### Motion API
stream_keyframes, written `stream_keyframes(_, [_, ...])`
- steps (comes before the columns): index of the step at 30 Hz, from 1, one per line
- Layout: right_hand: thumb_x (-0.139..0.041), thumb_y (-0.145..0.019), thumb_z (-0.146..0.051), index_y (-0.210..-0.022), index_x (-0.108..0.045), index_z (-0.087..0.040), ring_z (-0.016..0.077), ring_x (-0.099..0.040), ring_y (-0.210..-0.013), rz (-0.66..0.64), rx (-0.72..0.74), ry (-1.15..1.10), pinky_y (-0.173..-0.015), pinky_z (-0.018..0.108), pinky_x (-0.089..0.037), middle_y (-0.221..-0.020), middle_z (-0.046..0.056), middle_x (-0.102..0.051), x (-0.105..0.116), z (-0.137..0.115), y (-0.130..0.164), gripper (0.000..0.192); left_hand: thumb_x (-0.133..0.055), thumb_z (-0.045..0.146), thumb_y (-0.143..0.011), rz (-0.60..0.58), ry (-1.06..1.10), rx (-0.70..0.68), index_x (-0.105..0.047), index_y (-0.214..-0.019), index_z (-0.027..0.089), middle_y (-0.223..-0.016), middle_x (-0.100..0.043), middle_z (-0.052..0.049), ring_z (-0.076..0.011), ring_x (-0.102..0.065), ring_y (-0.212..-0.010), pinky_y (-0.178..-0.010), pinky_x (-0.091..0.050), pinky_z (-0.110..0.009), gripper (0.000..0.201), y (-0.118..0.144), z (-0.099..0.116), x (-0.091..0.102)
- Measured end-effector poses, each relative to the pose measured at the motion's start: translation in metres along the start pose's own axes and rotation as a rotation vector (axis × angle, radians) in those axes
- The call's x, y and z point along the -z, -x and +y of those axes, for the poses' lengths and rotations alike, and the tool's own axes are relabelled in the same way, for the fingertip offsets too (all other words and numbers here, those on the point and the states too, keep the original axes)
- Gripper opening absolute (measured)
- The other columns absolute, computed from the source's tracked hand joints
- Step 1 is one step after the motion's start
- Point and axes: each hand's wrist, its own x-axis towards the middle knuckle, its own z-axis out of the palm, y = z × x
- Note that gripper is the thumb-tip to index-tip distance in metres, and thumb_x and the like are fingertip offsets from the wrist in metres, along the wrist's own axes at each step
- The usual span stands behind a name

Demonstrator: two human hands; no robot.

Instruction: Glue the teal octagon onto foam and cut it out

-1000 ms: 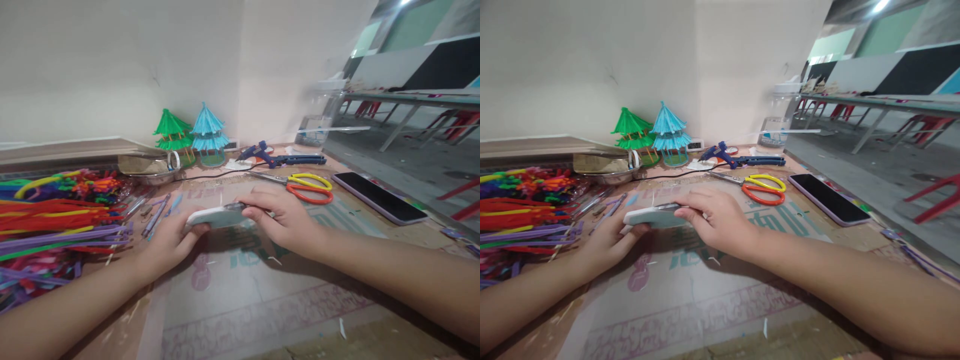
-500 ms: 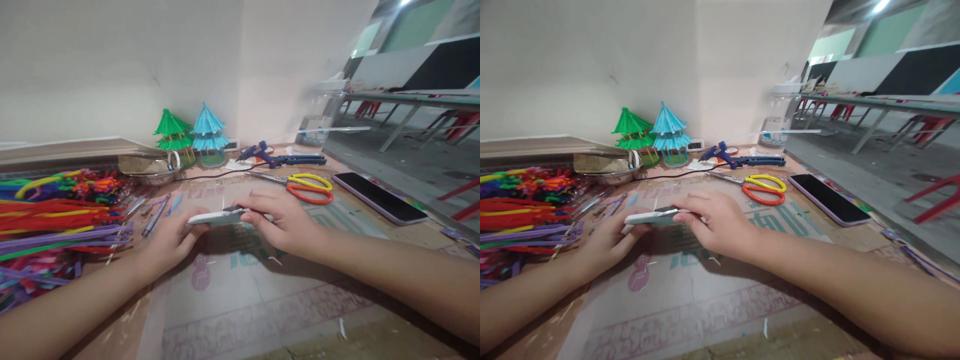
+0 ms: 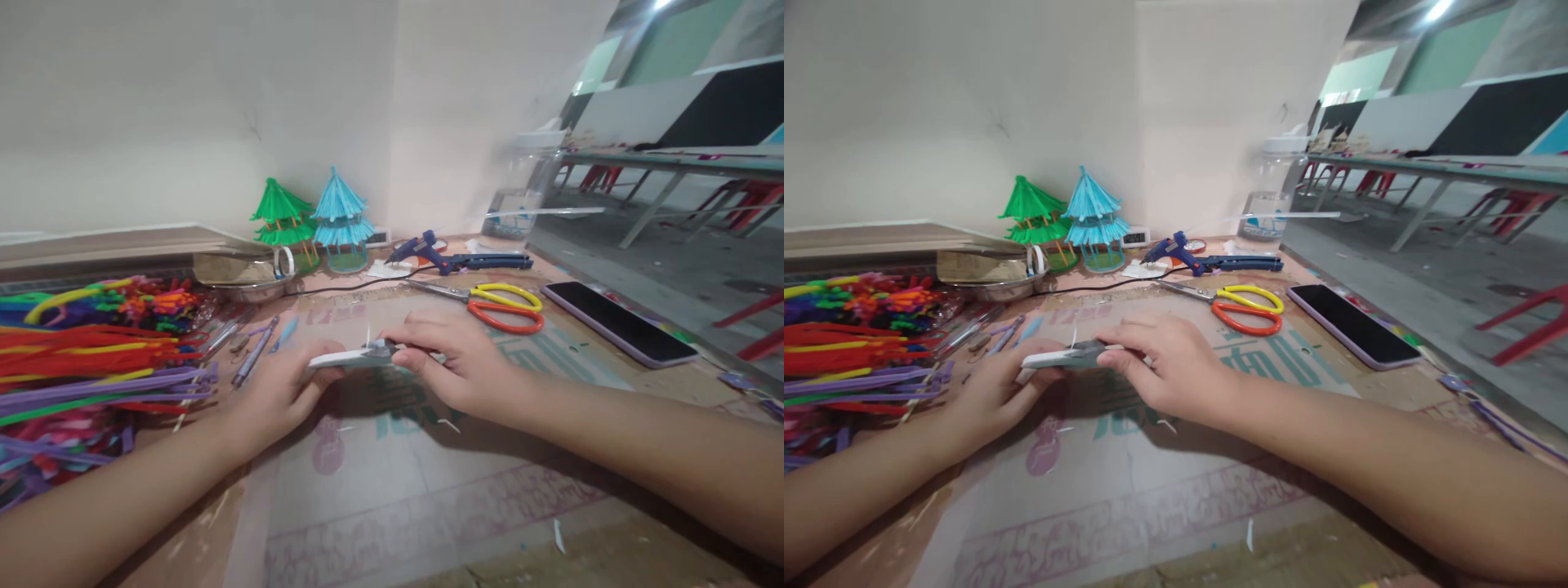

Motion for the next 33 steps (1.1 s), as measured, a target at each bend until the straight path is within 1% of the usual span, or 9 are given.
stream_keyframes(4, [-0.05, -0.101, -0.027, -0.102, -0.075, -0.016, 0.0165, -0.065, -0.071, -0.003, -0.026, -0.001, -0.064, 0.028, -0.05, -0.077, 0.005, -0.073, 0.0, -0.002, -0.002, 0.027, -0.043, 0.03, -0.096, 0.009, 0.06, -0.004, -0.067, -0.099, 0.02, -0.087, -0.074, -0.002, -0.0178, -0.068, -0.077, -0.07, -0.053, -0.027, 0.026, -0.002, 0.002, -0.001])
stream_keyframes(7, [-0.054, -0.098, -0.031, -0.107, -0.075, -0.019, 0.0197, -0.072, -0.087, 0.135, -0.164, -0.058, -0.077, 0.032, -0.056, -0.096, 0.007, -0.078, -0.002, 0.007, -0.002, 0.025, -0.048, 0.036, -0.093, 0.096, 0.149, 0.103, -0.065, -0.103, 0.019, -0.096, -0.075, -0.004, -0.0209, -0.068, -0.087, -0.077, -0.056, -0.031, 0.026, -0.004, -0.001, -0.005])
stream_keyframes(9, [-0.057, -0.096, -0.035, -0.109, -0.075, -0.022, 0.0227, -0.073, -0.099, 0.227, -0.268, -0.093, -0.085, 0.037, -0.058, -0.109, 0.007, -0.078, -0.005, 0.017, -0.001, 0.026, -0.051, 0.044, -0.093, 0.12, 0.239, 0.182, -0.064, -0.105, 0.018, -0.1, -0.075, -0.005, -0.0226, -0.068, -0.089, -0.077, -0.057, -0.032, 0.032, -0.005, -0.004, -0.008])
stream_keyframes(13, [-0.058, -0.093, -0.035, -0.107, -0.076, -0.02, 0.0248, -0.073, -0.104, 0.245, -0.36, -0.146, -0.092, 0.041, -0.058, -0.112, 0.008, -0.078, -0.012, 0.032, 0.003, 0.028, -0.05, 0.057, -0.093, 0.108, 0.356, 0.236, -0.063, -0.099, 0.018, -0.097, -0.073, -0.007, -0.0229, -0.067, -0.085, -0.072, -0.057, -0.032, 0.042, -0.007, -0.009, -0.01])
stream_keyframes(16, [-0.057, -0.093, -0.034, -0.106, -0.076, -0.019, 0.0241, -0.074, -0.101, 0.227, -0.334, -0.156, -0.09, 0.04, -0.06, -0.109, 0.008, -0.079, -0.016, 0.032, 0.004, 0.028, -0.049, 0.056, -0.093, 0.138, 0.287, 0.223, -0.065, -0.098, 0.018, -0.096, -0.072, -0.007, -0.0244, -0.065, -0.087, -0.075, -0.056, -0.035, 0.042, -0.008, -0.011, -0.01])
stream_keyframes(22, [-0.056, -0.095, -0.031, -0.106, -0.077, -0.02, 0.0222, -0.075, -0.097, 0.197, -0.255, -0.098, -0.085, 0.036, -0.06, -0.106, 0.007, -0.079, -0.014, 0.026, 0.002, 0.026, -0.049, 0.047, -0.093, 0.167, 0.171, 0.179, -0.065, -0.106, 0.018, -0.105, -0.072, -0.007, -0.0254, -0.064, -0.097, -0.09, -0.053, -0.04, 0.035, -0.007, -0.012, -0.009])
stream_keyframes(27, [-0.054, -0.097, -0.029, -0.107, -0.076, -0.016, 0.0193, -0.074, -0.084, 0.195, -0.125, -0.03, -0.073, 0.031, -0.059, -0.095, 0.008, -0.079, -0.013, 0.026, 0.003, 0.027, -0.048, 0.046, -0.092, 0.18, 0.094, 0.17, -0.066, -0.1, 0.021, -0.098, -0.072, -0.006, -0.0266, -0.062, -0.096, -0.092, -0.052, -0.043, 0.033, -0.008, -0.012, -0.008])
stream_keyframes(30, [-0.053, -0.099, -0.027, -0.108, -0.075, -0.018, 0.0179, -0.073, -0.084, 0.192, -0.076, -0.017, -0.074, 0.029, -0.058, -0.094, 0.007, -0.078, -0.013, 0.026, 0.003, 0.026, -0.048, 0.046, -0.091, 0.192, 0.066, 0.177, -0.067, -0.1, 0.021, -0.101, -0.072, -0.006, -0.0274, -0.061, -0.099, -0.096, -0.049, -0.045, 0.033, -0.007, -0.011, -0.007])
stream_keyframes(33, [-0.052, -0.099, -0.028, -0.111, -0.074, -0.021, 0.0175, -0.071, -0.085, 0.166, -0.081, -0.021, -0.075, 0.03, -0.057, -0.095, 0.005, -0.077, -0.012, 0.025, 0.003, 0.026, -0.048, 0.045, -0.091, 0.184, 0.057, 0.176, -0.067, -0.099, 0.021, -0.1, -0.071, -0.006, -0.0262, -0.061, -0.097, -0.093, -0.051, -0.042, 0.032, -0.007, -0.009, -0.006])
